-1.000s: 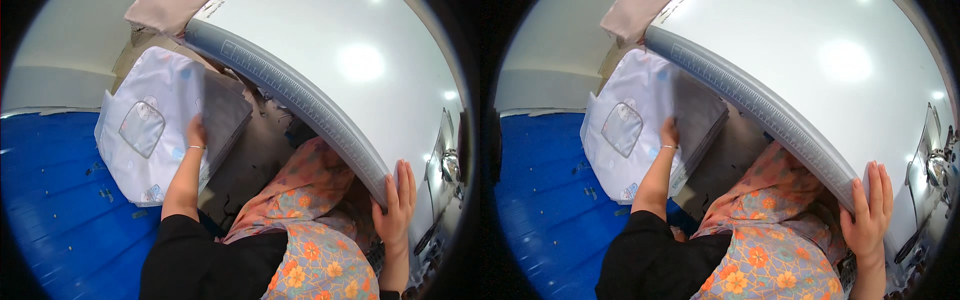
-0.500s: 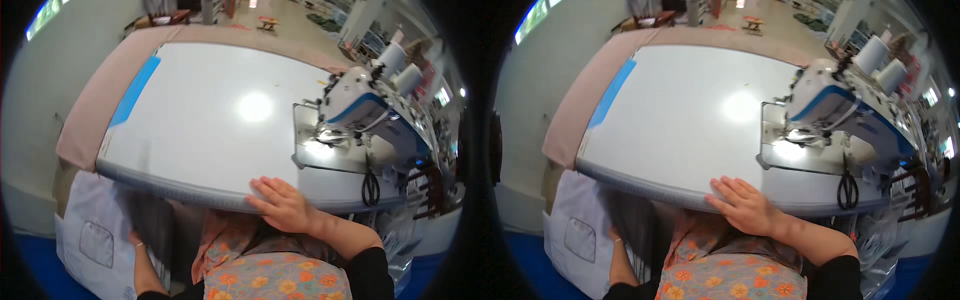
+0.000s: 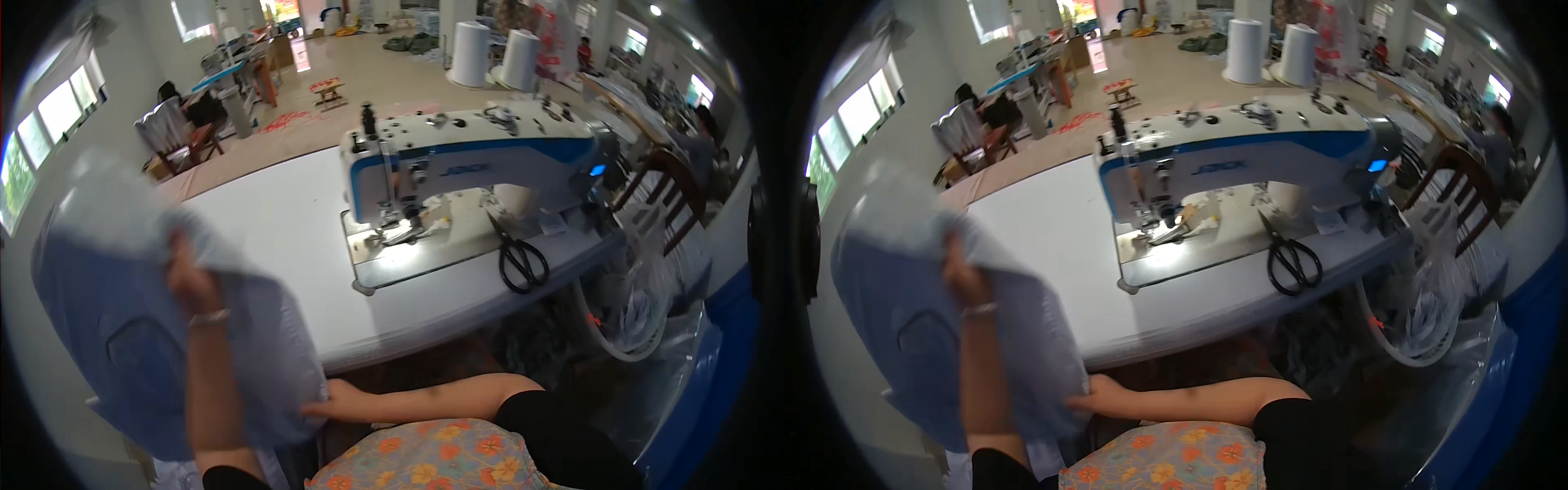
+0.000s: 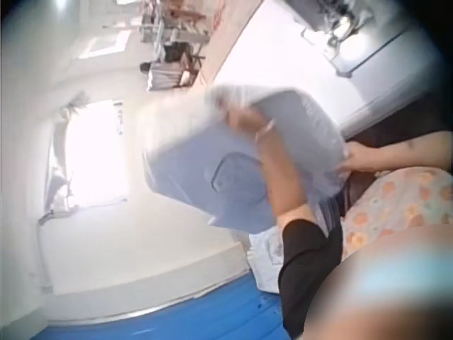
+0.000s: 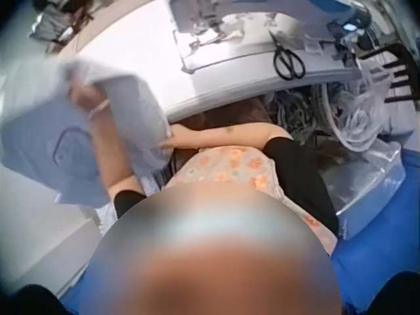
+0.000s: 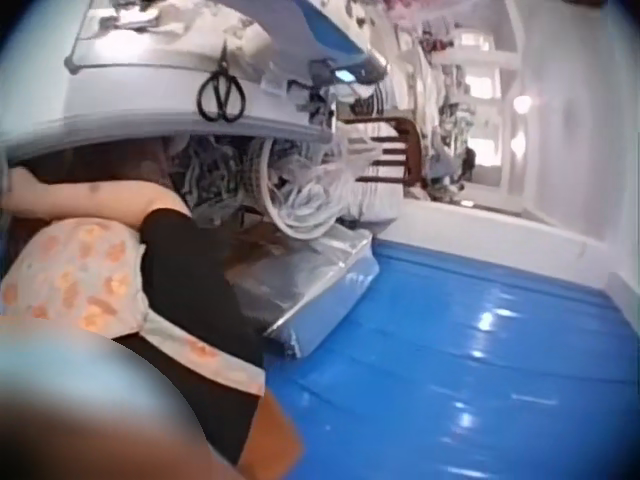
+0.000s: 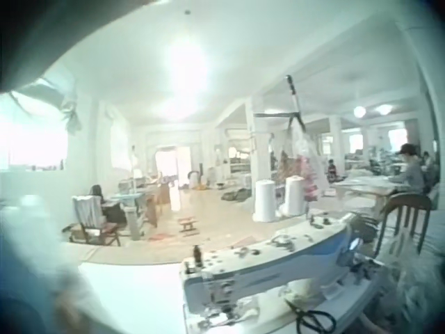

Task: Sewing fabric and plastic pieces together using an industrial sewing machine to manufacture bags.

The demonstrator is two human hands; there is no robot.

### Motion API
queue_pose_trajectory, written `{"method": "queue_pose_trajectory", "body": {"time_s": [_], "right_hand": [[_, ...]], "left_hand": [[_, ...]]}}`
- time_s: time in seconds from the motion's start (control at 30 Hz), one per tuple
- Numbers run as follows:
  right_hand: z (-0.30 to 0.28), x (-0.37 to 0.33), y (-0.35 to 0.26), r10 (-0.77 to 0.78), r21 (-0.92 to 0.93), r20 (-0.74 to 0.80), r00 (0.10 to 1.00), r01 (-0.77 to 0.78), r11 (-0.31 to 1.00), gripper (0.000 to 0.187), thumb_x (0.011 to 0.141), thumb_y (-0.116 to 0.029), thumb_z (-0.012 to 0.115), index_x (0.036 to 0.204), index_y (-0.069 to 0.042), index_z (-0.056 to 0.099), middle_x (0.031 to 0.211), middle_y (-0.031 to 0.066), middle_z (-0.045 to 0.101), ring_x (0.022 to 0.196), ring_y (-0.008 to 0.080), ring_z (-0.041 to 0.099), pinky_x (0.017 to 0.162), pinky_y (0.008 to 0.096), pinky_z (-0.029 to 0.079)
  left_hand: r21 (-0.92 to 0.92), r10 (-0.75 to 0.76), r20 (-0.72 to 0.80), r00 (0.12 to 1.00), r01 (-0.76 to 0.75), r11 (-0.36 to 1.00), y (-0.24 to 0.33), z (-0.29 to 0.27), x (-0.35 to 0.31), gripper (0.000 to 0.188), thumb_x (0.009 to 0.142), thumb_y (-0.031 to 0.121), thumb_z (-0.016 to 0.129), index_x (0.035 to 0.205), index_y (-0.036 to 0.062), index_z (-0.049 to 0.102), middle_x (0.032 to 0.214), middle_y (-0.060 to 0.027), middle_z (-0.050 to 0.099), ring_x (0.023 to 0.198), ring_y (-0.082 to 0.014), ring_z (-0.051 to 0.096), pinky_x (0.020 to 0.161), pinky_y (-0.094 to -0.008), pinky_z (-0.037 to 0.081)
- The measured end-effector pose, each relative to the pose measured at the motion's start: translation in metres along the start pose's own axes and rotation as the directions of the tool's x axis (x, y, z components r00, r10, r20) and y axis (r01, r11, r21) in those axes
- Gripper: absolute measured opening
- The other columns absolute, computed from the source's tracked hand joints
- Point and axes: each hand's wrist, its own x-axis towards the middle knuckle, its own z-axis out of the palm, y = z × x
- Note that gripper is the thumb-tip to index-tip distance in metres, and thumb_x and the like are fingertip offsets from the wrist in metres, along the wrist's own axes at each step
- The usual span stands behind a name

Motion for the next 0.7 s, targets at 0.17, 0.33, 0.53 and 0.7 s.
{"method": "queue_pose_trajectory", "body": {"time_s": [0.17,0.33,0.53,0.7], "right_hand": [[-0.052,-0.046,-0.027,-0.059,0.472,-0.355,0.933,0.234,0.85,0.034,0.094,-0.022,0.068,0.116,0.003,0.067,0.104,0.0083,0.071,0.096,0.0171,0.065,0.087,0.0333,0.052],[-0.117,-0.16,-0.015,-0.036,0.012,-0.413,0.91,0.045,0.999,0.037,0.096,-0.033,0.064,0.117,-0.002,0.069,0.103,0.0113,0.073,0.096,0.0191,0.067,0.088,0.0339,0.052],[-0.14,-0.505,0.069,0.46,-0.206,-0.872,0.168,-0.978,-0.032,0.059,0.075,-0.051,0.078,0.114,-0.006,0.07,0.125,0.0204,0.063,0.122,0.0382,0.057,0.101,0.0516,0.045],[-0.074,-0.633,0.115,0.571,-0.278,-0.817,-0.076,-0.816,-0.507,0.064,0.076,-0.049,0.077,0.127,-0.012,0.068,0.146,0.0206,0.049,0.142,0.0383,0.038,0.117,0.0574,0.026]], "left_hand": [[-0.22,0.035,0.9,0.435,0.382,0.898,0.045,0.136,-0.016,0.048,0.099,0.033,0.056,0.134,0.0002,0.059,0.134,-0.0227,0.061,0.125,-0.0372,0.057,0.106,-0.0405,0.044],[-0.241,0.26,0.752,0.606,-0.114,0.964,0.054,0.176,-0.074,0.043,0.099,0.026,0.053,0.128,-0.0057,0.059,0.139,-0.0246,0.056,0.132,-0.0403,0.049,0.114,-0.0449,0.036],[-0.264,0.199,0.82,0.536,0.046,0.964,0.082,0.187,-0.05,0.046,0.103,0.028,0.052,0.137,-0.0037,0.055,0.144,-0.0234,0.052,0.136,-0.0376,0.047,0.114,-0.0416,0.035],[-0.351,0.214,0.812,0.544,0.161,0.922,0.075,0.19,-0.051,0.043,0.102,0.022,0.052,0.138,-0.0032,0.054,0.145,-0.0217,0.052,0.137,-0.034,0.046,0.114,-0.0386,0.036]]}}
